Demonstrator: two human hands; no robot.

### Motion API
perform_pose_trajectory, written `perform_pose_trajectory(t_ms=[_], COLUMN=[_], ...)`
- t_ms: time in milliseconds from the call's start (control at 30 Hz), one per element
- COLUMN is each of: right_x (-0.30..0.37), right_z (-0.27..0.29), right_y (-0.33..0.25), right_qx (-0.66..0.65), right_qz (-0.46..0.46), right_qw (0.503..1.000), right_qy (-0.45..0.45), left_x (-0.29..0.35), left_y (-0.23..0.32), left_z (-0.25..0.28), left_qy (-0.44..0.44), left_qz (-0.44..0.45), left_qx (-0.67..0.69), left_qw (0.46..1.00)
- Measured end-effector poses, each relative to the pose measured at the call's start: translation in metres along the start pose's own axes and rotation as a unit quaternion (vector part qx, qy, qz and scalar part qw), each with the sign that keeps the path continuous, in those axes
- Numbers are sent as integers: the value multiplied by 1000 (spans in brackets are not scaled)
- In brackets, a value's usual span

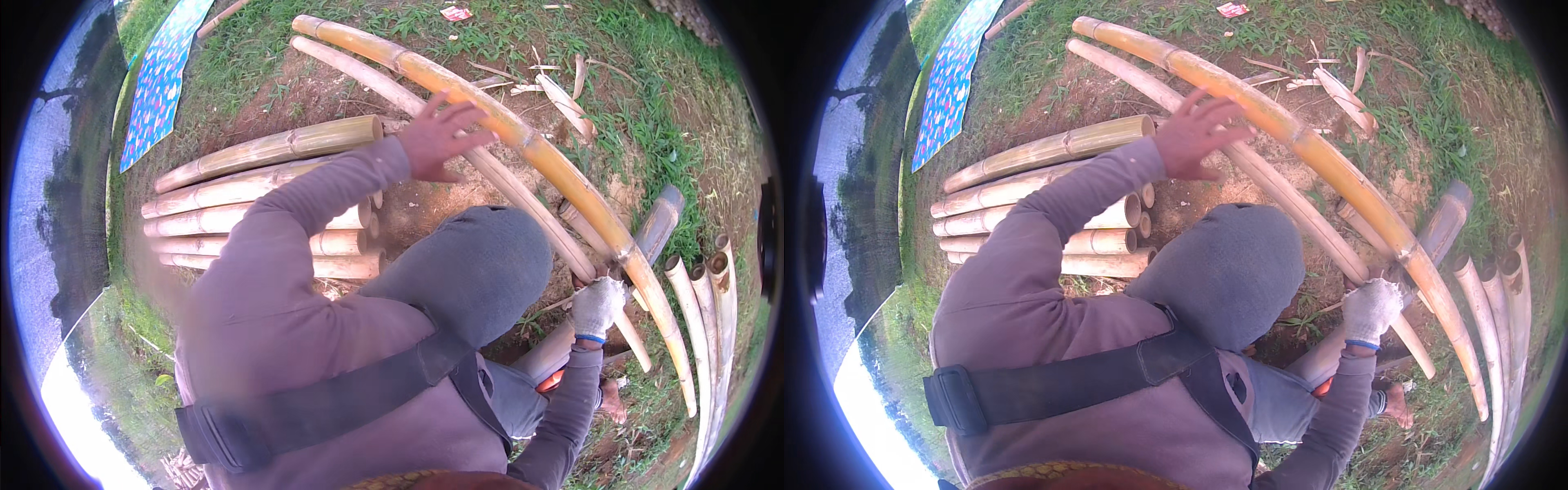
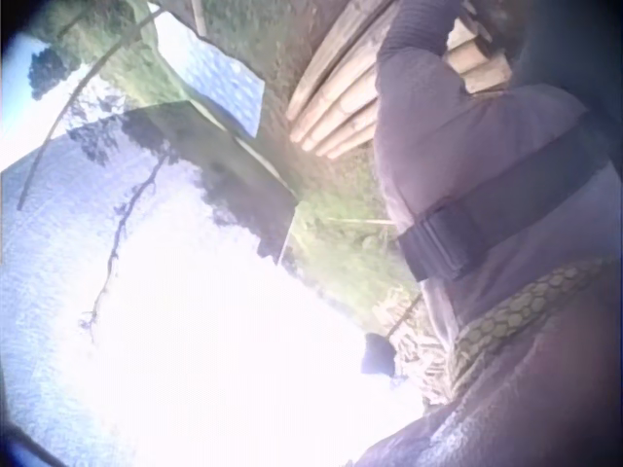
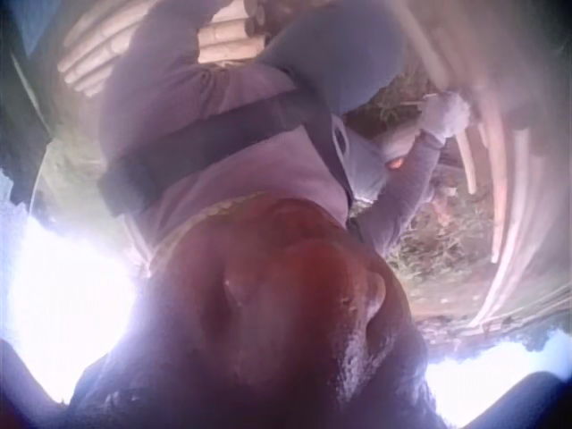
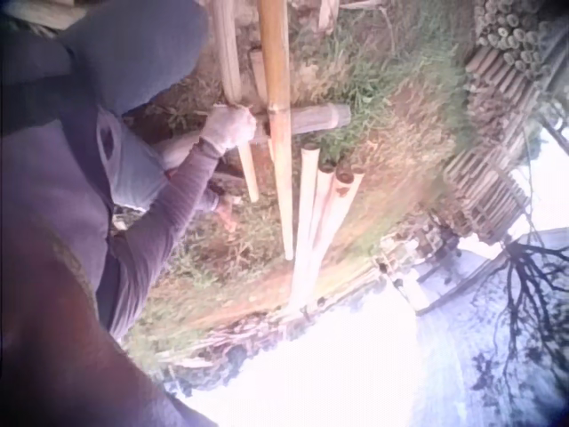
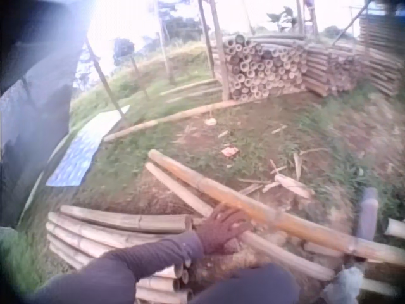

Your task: The person uses a hand saw to cut long bamboo poles into shorter sections. They position each pole on a wooden support, saw through it, and then move the cut pieces aside to a growing pile.

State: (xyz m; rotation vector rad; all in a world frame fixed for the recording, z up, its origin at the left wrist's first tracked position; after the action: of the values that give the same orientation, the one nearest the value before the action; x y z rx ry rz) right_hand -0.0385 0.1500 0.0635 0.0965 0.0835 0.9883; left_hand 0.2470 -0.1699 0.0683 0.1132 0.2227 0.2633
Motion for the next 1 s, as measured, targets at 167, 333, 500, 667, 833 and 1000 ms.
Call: perform_pose_trajectory(t_ms=[167,333,500,667,833,1000], right_x=[-15,13,3,-27,-51,-69], right_z=[7,4,9,16,32,20], right_y=[-63,-9,-33,-72,-94,-88], right_qx=[-46,-72,-115,-91,-87,-73], right_qz=[29,63,130,158,129,167], right_qw=[998,995,984,983,984,983], right_qy=[-42,21,-32,-25,-86,-8], left_x=[-41,-28,-7,6,10,5], left_y=[17,-74,-147,-199,-224,-235], left_z=[-76,-51,-55,-59,-64,-68], left_qy=[-136,-19,-1,-16,-40,-18], left_qz=[-12,-13,13,81,121,150], left_qx=[-10,-85,-81,-88,-91,-76], left_qw=[991,996,997,993,988,986])
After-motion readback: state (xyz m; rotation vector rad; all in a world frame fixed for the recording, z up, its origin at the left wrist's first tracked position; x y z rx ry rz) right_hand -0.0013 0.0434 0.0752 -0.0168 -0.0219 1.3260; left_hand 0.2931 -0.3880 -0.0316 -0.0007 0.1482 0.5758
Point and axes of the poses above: each hand's wrist, its own x-axis away from the middle knuckle, its own z-axis out of the back of the hand, y = z × x, the point moved 6 cm from there along -x, towards the middle knuckle, and after that the axes turned 2 degrees about x, right-handed, at the moved point
